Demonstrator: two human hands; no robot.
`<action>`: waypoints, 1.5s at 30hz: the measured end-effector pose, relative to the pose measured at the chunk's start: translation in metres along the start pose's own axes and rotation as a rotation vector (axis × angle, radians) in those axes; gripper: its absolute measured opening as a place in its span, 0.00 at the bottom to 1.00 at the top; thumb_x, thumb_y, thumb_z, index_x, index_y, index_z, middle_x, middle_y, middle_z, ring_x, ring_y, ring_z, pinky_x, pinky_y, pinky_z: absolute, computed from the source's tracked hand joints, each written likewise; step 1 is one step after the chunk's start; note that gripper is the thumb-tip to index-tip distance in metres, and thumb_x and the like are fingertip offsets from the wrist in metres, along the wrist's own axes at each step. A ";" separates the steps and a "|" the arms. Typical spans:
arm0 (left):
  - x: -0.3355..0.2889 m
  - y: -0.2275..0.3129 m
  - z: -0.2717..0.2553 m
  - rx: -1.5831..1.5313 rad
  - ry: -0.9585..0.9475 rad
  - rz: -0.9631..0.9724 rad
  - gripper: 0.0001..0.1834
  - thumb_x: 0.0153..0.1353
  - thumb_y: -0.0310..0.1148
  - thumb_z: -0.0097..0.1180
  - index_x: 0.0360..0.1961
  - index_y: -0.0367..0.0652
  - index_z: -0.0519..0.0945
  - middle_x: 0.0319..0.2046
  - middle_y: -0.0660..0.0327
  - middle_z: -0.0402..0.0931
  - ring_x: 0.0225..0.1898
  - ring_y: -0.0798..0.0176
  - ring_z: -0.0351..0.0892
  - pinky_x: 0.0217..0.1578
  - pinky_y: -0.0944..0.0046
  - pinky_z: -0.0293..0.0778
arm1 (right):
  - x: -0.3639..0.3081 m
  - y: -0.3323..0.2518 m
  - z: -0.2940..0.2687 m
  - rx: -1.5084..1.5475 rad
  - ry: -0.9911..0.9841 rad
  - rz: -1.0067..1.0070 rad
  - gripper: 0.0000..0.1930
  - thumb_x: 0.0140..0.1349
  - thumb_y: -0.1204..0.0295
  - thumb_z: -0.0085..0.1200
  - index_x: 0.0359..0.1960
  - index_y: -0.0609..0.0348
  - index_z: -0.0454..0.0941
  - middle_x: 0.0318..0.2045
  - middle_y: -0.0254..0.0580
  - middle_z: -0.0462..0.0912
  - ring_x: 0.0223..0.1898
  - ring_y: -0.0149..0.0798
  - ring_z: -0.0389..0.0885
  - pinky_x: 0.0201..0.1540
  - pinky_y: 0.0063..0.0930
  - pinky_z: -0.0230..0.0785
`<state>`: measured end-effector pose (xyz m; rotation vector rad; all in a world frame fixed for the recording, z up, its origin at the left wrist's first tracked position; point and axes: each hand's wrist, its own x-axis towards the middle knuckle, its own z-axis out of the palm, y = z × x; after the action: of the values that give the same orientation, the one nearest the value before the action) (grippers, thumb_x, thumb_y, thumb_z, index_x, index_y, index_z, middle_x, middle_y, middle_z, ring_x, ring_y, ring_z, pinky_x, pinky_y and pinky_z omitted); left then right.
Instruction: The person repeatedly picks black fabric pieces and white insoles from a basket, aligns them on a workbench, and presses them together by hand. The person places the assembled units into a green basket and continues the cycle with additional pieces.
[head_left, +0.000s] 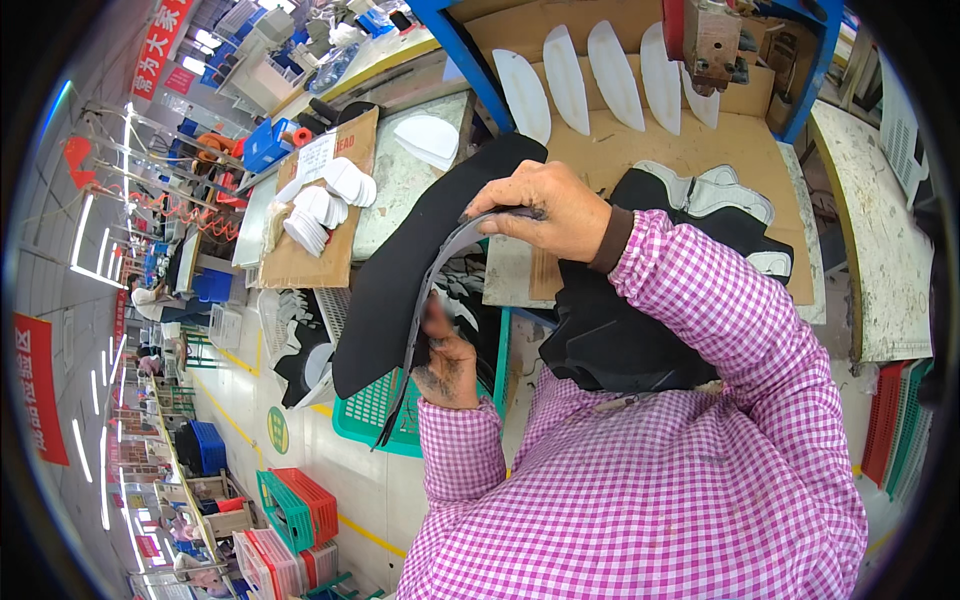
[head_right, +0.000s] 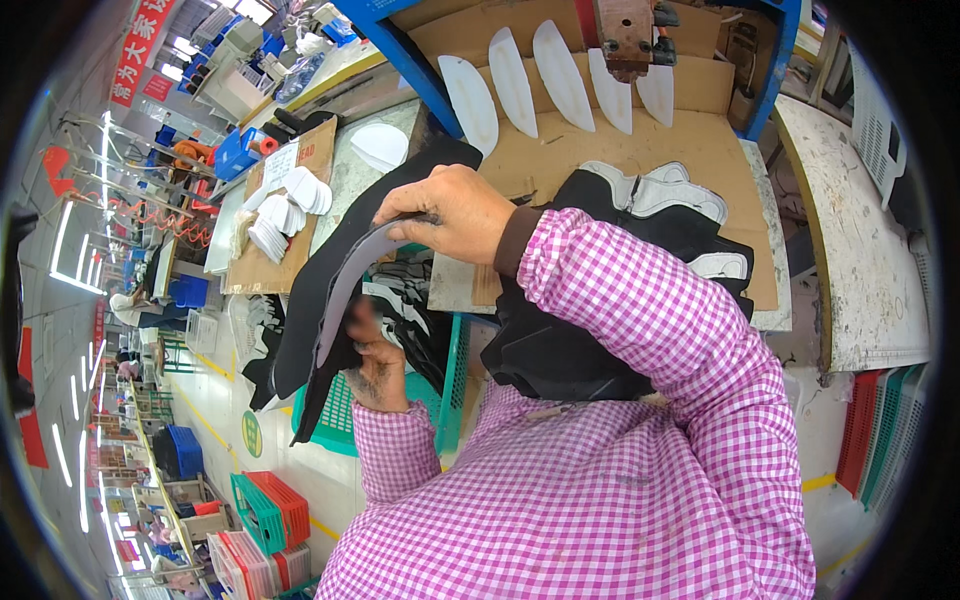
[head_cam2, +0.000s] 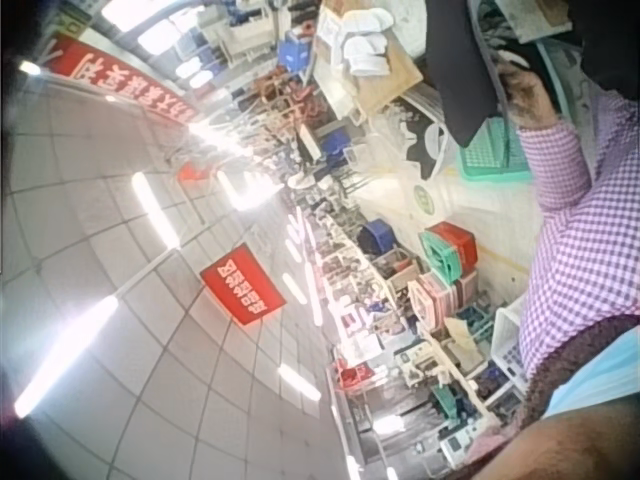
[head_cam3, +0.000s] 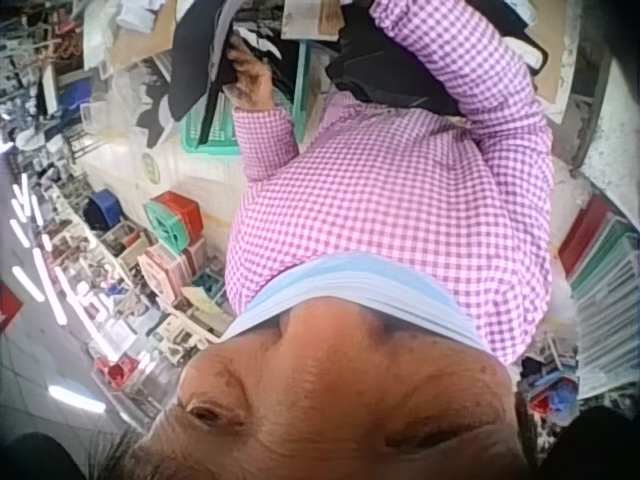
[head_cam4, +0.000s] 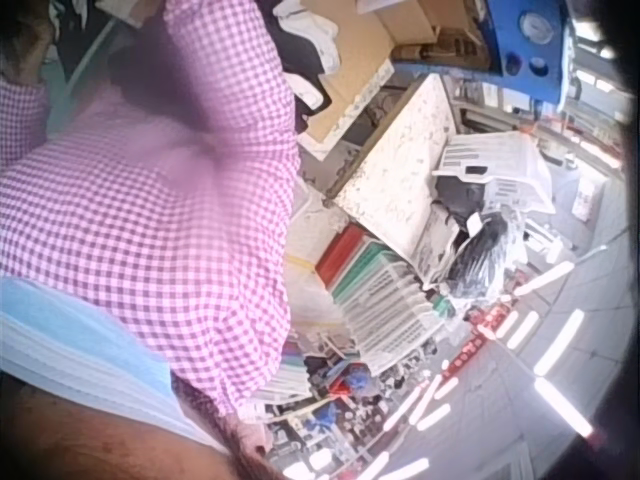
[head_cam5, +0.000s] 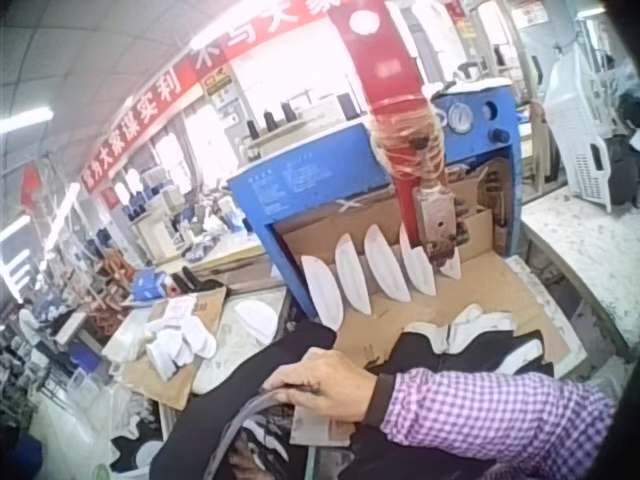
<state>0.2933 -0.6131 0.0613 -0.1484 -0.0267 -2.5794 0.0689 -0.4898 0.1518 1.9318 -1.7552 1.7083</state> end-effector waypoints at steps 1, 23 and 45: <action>0.000 0.000 0.000 -0.010 0.008 0.004 0.28 0.67 0.39 0.42 0.65 0.38 0.57 0.57 0.40 0.65 0.46 0.52 0.80 0.35 0.63 0.82 | 0.000 0.000 0.000 -0.003 -0.002 0.008 0.08 0.55 0.73 0.58 0.37 0.54 0.82 0.30 0.41 0.84 0.29 0.41 0.82 0.34 0.31 0.71; -0.011 -0.015 0.018 -0.128 0.131 -0.061 0.26 0.67 0.40 0.40 0.64 0.39 0.60 0.61 0.42 0.61 0.52 0.49 0.76 0.40 0.56 0.81 | 0.016 -0.025 0.011 -0.191 0.014 -0.394 0.05 0.53 0.69 0.60 0.29 0.53 0.78 0.25 0.33 0.79 0.31 0.33 0.78 0.43 0.31 0.65; -0.011 0.004 -0.001 0.164 -0.025 0.038 0.21 0.69 0.34 0.38 0.57 0.31 0.65 0.57 0.49 0.68 0.54 0.56 0.73 0.44 0.65 0.79 | -0.003 -0.050 0.015 -0.321 -0.129 -0.605 0.09 0.49 0.75 0.57 0.32 0.64 0.80 0.28 0.39 0.82 0.33 0.34 0.79 0.43 0.30 0.70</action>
<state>0.3045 -0.6110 0.0588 -0.1184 -0.2416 -2.5249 0.1148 -0.4794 0.1738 2.1457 -1.1858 1.0528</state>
